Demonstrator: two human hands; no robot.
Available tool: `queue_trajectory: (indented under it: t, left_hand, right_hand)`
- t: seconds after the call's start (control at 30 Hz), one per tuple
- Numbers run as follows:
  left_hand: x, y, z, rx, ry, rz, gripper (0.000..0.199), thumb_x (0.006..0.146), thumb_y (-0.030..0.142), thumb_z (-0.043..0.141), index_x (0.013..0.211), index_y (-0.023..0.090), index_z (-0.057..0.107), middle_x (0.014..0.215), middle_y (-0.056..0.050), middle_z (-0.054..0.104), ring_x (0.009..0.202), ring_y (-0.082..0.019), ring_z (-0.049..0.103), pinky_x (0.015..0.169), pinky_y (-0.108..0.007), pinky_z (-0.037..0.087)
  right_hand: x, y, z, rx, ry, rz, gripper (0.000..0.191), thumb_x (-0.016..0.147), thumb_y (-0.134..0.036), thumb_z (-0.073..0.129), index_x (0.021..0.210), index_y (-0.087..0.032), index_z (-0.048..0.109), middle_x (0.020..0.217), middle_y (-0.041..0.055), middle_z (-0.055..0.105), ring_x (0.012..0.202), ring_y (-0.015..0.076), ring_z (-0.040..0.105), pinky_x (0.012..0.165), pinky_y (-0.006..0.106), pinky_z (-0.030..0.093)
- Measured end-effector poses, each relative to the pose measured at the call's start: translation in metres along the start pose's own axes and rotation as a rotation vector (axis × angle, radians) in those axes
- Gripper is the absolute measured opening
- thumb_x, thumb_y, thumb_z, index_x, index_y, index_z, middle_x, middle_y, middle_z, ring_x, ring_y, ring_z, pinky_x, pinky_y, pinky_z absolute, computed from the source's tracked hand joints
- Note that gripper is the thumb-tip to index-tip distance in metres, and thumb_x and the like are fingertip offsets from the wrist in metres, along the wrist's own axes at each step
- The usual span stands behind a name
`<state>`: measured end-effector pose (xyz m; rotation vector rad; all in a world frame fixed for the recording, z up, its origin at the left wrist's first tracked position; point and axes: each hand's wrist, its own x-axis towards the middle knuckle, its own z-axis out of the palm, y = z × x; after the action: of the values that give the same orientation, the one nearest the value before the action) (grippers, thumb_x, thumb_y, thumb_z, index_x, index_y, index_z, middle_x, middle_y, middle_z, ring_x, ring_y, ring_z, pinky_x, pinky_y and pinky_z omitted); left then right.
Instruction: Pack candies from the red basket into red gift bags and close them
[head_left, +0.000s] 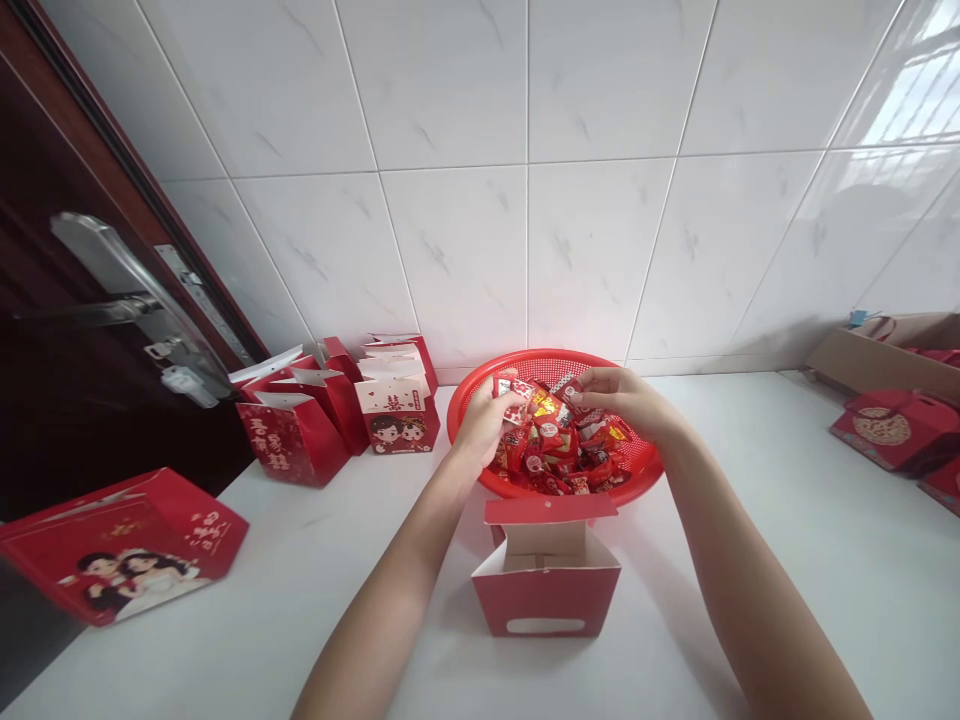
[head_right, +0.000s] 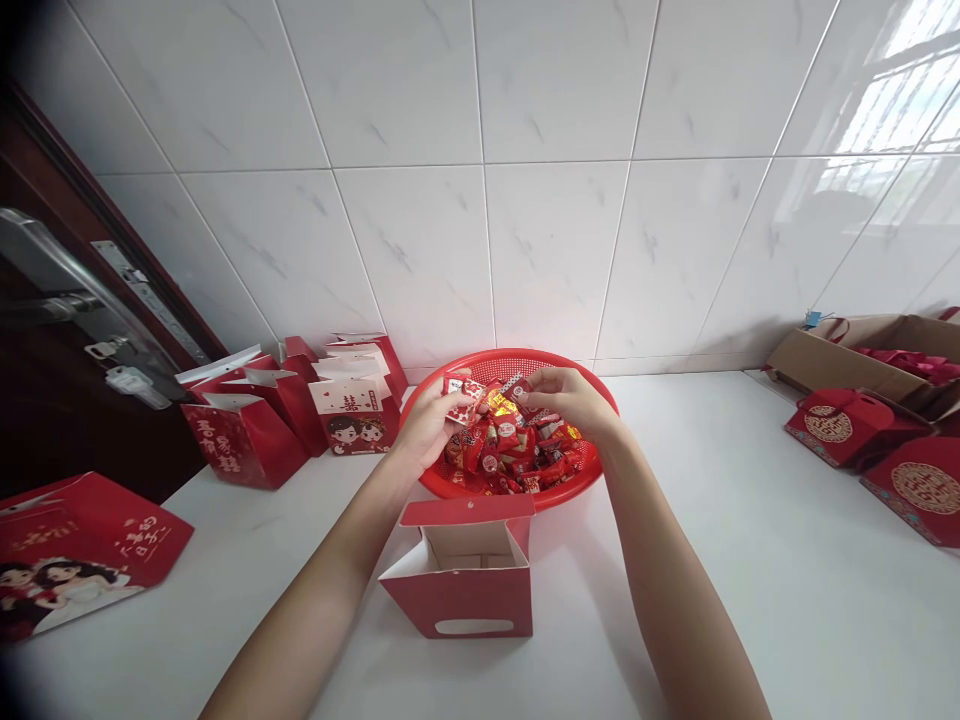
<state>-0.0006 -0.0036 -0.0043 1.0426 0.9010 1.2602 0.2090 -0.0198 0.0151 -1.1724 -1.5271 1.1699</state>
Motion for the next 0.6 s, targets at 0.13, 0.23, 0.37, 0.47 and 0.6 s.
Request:
queue_trajectory:
  t: [0.13,0.23,0.37,0.47,0.6]
  left_hand:
    - [0.0012,-0.0004,-0.0008,-0.016,0.041,-0.011,0.025,0.056,0.02,0.08,0.074,0.019,0.062,0.074,0.001,0.066,0.067,-0.013,0.063,0.061,-0.024,0.048]
    - [0.0025,-0.0011,-0.0014,-0.041,0.045,0.0,0.024,0.056,0.021,0.08,0.072,0.019,0.062,0.073,0.001,0.065,0.067,-0.013,0.062,0.06,-0.024,0.048]
    - [0.0034,0.0004,-0.0011,-0.122,0.112,0.067,0.024,0.057,0.023,0.077,0.074,0.019,0.061,0.069,0.003,0.063,0.064,-0.013,0.063,0.06,-0.024,0.05]
    - [0.0033,0.003,-0.0004,-0.168,0.18,0.083,0.028,0.058,0.02,0.076,0.08,0.02,0.06,0.071,0.005,0.063,0.064,-0.013,0.065,0.061,-0.024,0.05]
    - [0.0042,0.002,-0.0018,-0.161,0.273,0.096,0.025,0.064,0.018,0.072,0.085,0.02,0.059,0.072,0.006,0.063,0.066,-0.011,0.065,0.065,-0.024,0.05]
  right_hand:
    - [0.0028,0.005,-0.0004,0.0,-0.011,-0.006,0.03,0.067,-0.039,0.085,0.081,-0.019,0.068,0.084,0.0039,0.076,0.082,0.021,0.07,0.077,0.034,0.051]
    - [0.0032,0.0049,0.0001,0.007,-0.006,0.001,0.031,0.064,-0.038,0.085,0.081,-0.018,0.068,0.086,0.0052,0.076,0.084,0.0226,0.071,0.077,0.035,0.052]
    - [0.0038,0.0036,0.0005,-0.021,0.038,0.014,0.033,0.062,-0.039,0.085,0.082,-0.017,0.069,0.083,0.0055,0.076,0.082,0.0225,0.07,0.077,0.036,0.052]
    - [0.0048,0.0046,0.0002,-0.051,0.083,0.022,0.032,0.063,-0.038,0.083,0.082,-0.017,0.069,0.081,0.0057,0.076,0.08,0.0232,0.07,0.076,0.037,0.052]
    - [0.006,0.0075,0.0,-0.072,0.146,0.025,0.03,0.063,-0.036,0.082,0.082,-0.017,0.068,0.082,0.0067,0.076,0.08,0.0251,0.071,0.075,0.038,0.053]
